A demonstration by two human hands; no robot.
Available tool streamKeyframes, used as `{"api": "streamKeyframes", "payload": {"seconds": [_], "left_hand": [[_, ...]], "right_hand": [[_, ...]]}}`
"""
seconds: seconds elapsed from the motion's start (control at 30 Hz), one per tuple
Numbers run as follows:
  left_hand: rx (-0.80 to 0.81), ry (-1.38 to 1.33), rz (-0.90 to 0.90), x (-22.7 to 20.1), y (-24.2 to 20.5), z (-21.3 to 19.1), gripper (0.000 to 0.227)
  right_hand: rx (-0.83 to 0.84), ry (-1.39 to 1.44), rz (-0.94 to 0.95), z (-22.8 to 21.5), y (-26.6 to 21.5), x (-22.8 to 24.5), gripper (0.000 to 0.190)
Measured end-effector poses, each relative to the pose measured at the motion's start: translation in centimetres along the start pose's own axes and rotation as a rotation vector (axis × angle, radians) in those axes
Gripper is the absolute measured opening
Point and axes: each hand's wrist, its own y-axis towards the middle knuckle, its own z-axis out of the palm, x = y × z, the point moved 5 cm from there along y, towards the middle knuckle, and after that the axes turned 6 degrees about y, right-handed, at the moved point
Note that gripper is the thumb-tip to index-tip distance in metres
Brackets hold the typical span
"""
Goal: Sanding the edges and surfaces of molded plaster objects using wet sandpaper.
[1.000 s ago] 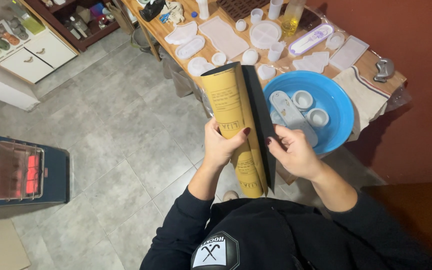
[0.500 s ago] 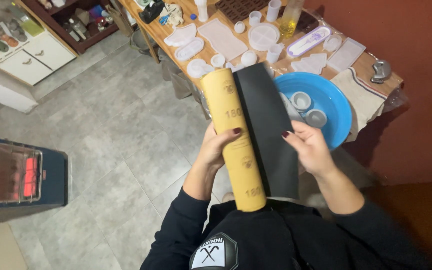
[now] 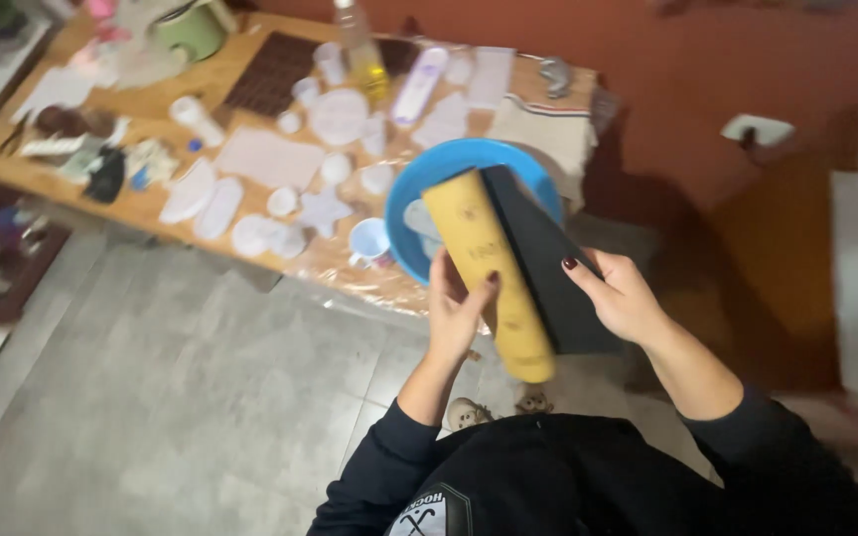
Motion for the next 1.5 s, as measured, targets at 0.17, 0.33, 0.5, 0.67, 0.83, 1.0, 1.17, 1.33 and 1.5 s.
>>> {"api": "streamKeyframes", "payload": {"seconds": [0.17, 0.33, 0.5, 0.67, 0.83, 1.0, 1.17, 1.33, 1.5], "left_hand": [[0.018, 0.225, 0.084, -1.9, 0.3, 5.8, 0.088], [0.082, 0.291, 0.142, 0.0, 0.3, 7.5, 0.080], [0.320, -0.151, -0.203, 2.0, 0.0, 5.7, 0.046], [0.224, -0.285, -0.298, 2.6, -2.8, 8.0, 0.047], [0.066, -0.202, -0.283, 9.1, -7.1, 10.3, 0.037], [0.248, -0.139, -0.346, 11.6, -12.0, 14.3, 0.041], [0.583, 0.398, -0.249, 10.9, -13.5, 10.2, 0.043], [0.693, 0.756, -0.001, 9.0, -14.7, 0.2, 0.053], [0.338, 0.056, -0.232, -10.9, -11.5, 0.5, 0.067]], "right_hand": [[-0.275, -0.358, -0.075, -0.9, -4.9, 4.8, 0.029], [-0.308, -0.377, -0.082, -4.4, -6.4, 4.9, 0.027], [-0.248, 0.108, -0.004, -9.8, -5.2, 4.6, 0.028], [-0.091, 0.152, 0.088, -11.2, -2.4, 5.1, 0.027], [-0.234, -0.816, -0.331, -9.2, 0.2, 9.7, 0.044], [0.164, -0.978, -0.177, -4.4, 2.1, 8.8, 0.017], [0.297, -1.016, -0.232, -0.2, -1.8, 9.4, 0.018], [0.658, -0.822, -0.002, 2.1, -3.3, 7.5, 0.019], [1.032, -0.741, 0.039, 3.7, -4.5, 9.2, 0.023]]}}
